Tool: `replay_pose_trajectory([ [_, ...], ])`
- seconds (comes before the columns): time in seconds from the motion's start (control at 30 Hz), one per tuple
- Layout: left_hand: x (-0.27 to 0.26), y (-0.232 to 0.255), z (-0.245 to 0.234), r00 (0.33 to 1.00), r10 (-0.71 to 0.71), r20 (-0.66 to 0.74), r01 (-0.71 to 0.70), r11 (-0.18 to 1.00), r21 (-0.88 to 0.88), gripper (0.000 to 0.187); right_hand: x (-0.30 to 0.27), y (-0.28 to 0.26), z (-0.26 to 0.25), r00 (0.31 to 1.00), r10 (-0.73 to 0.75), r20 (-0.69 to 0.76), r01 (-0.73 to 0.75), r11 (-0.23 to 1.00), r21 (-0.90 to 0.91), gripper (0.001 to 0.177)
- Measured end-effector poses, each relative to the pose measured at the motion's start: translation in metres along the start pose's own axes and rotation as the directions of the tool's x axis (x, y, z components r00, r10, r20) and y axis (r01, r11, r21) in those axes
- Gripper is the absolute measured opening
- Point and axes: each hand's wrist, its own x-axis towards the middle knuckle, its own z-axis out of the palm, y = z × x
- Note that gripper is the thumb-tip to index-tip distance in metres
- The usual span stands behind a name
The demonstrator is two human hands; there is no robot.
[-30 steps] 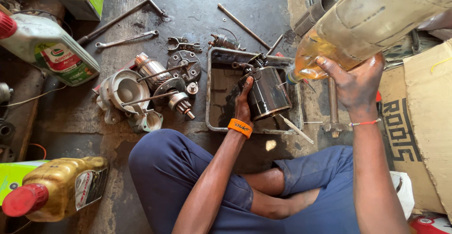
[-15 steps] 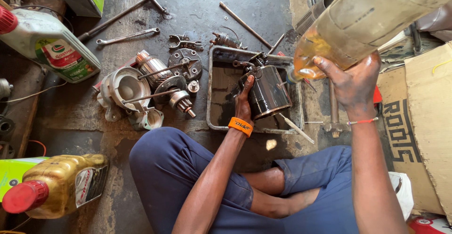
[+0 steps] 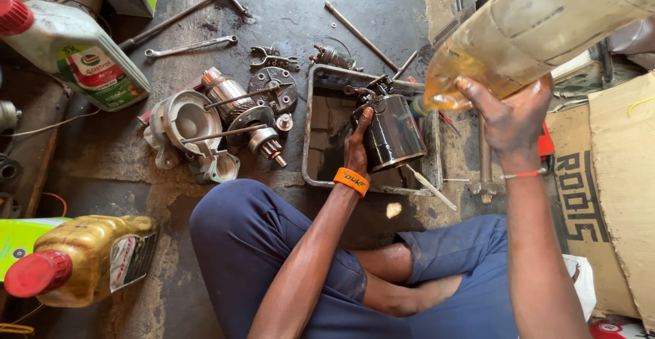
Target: The person sits on the floor and cleans a cylindrical mechanical part by pouring liquid from a plastic bottle into a metal tray and scrubbing the part with a brush. The person repeatedly pours liquid and scrubs the part.
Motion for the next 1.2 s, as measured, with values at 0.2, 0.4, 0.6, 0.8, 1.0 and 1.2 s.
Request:
replay_pose_trajectory([
  [0.2, -0.001, 0.000, -0.001, 1.000, -0.020, -0.005, 0.020, 1.000, 0.010, 0.071, 0.005, 0.006, 0.004, 0.994, -0.078, -0.070, 0.080, 0.996, 0.027, 0.053],
  [0.4, 0.002, 0.000, -0.001, 1.000, 0.011, -0.017, -0.012, 1.000, -0.022, 0.070, -0.009, -0.004, -0.008, 1.000, -0.004, 0.000, 0.004, 1.000, 0.001, 0.045],
  [0.6, 0.001, 0.000, -0.001, 1.000, 0.002, -0.029, -0.002, 0.999, -0.032, 0.074, -0.008, -0.016, -0.001, 1.000, -0.022, 0.020, 0.021, 0.998, 0.056, 0.041],
  [0.8, 0.002, 0.004, -0.002, 0.998, 0.039, -0.051, -0.040, 0.999, -0.026, 0.076, -0.005, -0.043, -0.003, 0.989, 0.011, 0.149, 0.046, 0.928, -0.369, 0.034],
  [1.0, 0.007, -0.004, -0.005, 1.000, -0.004, 0.004, 0.004, 0.999, -0.040, 0.068, 0.003, -0.035, 0.001, 1.000, -0.007, 0.027, 0.011, 0.989, -0.150, 0.033],
  [1.2, 0.002, 0.002, 0.004, 0.992, -0.076, 0.098, 0.086, 0.991, -0.101, 0.062, 0.007, -0.010, 0.004, 0.978, -0.048, -0.202, 0.016, 0.988, -0.155, 0.045],
])
